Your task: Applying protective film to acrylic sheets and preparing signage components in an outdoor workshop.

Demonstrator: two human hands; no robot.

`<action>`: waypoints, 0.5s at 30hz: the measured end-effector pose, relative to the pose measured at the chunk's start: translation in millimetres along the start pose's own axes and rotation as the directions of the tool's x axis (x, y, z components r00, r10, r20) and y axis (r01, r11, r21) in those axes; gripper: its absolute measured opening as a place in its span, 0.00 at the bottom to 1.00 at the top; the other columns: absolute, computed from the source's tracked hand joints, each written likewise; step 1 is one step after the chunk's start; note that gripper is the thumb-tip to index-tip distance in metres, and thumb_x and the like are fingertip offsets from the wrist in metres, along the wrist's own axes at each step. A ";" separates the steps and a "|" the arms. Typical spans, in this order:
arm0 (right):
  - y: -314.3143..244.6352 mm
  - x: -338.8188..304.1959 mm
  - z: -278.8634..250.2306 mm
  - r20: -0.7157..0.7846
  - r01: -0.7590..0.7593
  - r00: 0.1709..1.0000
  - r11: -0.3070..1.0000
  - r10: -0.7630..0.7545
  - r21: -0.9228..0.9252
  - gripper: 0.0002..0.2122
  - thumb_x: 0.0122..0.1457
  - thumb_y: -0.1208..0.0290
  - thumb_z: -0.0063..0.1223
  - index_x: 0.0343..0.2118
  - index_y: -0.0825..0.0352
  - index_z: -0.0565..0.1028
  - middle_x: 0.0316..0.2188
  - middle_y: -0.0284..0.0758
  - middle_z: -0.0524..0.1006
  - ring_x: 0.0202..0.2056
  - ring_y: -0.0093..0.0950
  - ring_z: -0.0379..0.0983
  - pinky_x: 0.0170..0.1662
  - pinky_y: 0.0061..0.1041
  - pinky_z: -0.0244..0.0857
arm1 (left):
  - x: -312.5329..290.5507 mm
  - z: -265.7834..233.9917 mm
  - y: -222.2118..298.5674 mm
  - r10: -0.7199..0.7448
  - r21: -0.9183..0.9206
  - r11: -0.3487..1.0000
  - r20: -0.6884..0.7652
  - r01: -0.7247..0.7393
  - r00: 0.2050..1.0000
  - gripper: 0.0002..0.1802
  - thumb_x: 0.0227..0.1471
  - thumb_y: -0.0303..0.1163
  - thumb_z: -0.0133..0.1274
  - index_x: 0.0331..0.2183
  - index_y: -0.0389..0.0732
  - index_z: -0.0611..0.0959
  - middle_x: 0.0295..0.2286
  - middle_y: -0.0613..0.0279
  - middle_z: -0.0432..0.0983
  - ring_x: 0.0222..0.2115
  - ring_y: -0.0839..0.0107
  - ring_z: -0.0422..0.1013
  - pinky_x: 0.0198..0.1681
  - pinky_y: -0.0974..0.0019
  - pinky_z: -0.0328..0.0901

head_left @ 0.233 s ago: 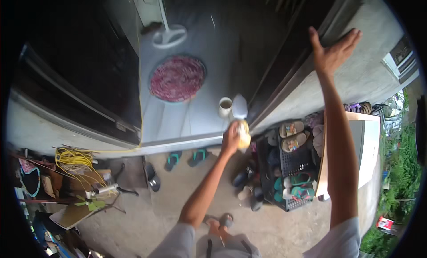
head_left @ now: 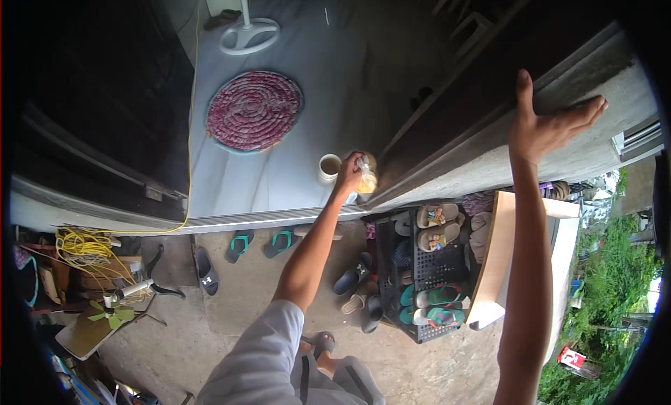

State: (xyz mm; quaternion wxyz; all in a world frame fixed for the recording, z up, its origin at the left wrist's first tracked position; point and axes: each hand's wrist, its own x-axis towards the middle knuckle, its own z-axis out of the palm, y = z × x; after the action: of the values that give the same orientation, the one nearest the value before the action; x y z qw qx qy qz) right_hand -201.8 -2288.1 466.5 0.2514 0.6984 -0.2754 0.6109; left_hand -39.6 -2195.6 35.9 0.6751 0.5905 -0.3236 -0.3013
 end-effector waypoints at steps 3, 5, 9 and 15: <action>3.7 1.7 -3.5 0.039 -0.038 0.998 0.999 0.039 -0.007 0.59 0.39 0.36 0.64 0.63 0.75 0.44 0.61 0.58 0.46 0.64 0.55 0.40 0.62 0.53 0.44 | 29.2 14.8 -25.6 0.078 0.271 0.959 0.019 -0.080 0.997 0.18 0.42 0.17 0.49 0.39 0.38 0.78 0.31 0.50 0.79 0.33 0.60 0.77 0.35 0.63 0.68; 2.3 2.0 -3.6 0.035 -0.043 0.998 0.999 0.043 0.000 0.59 0.39 0.37 0.64 0.63 0.73 0.44 0.61 0.57 0.46 0.64 0.55 0.40 0.62 0.53 0.44 | 36.9 9.1 -40.2 0.084 0.187 0.978 0.033 -0.089 0.996 0.21 0.41 0.16 0.47 0.42 0.37 0.76 0.32 0.48 0.79 0.35 0.58 0.77 0.38 0.62 0.69; 3.3 0.0 -4.4 0.036 -0.068 0.997 0.997 0.067 0.023 0.59 0.39 0.37 0.64 0.63 0.73 0.44 0.61 0.57 0.45 0.64 0.55 0.39 0.62 0.54 0.44 | 36.3 1.9 -42.1 0.035 0.396 0.918 0.000 -0.032 0.999 0.26 0.41 0.15 0.46 0.47 0.36 0.73 0.38 0.46 0.78 0.42 0.53 0.75 0.44 0.60 0.69; 22.1 0.9 -3.9 0.023 -0.009 1.000 1.000 0.009 -0.004 0.58 0.39 0.37 0.64 0.63 0.73 0.44 0.61 0.57 0.45 0.64 0.55 0.38 0.62 0.54 0.44 | -51.3 14.3 -7.8 0.049 0.452 0.891 -0.209 0.052 0.977 0.38 0.41 0.12 0.44 0.58 0.37 0.62 0.47 0.44 0.72 0.50 0.48 0.67 0.52 0.56 0.63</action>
State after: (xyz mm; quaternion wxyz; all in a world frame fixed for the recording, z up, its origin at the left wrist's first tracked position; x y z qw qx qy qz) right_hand -219.7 -2301.4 468.3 0.2467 0.7036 -0.2825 0.6035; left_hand -82.4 -2164.7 25.4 0.5489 0.7613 -0.3098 -0.1521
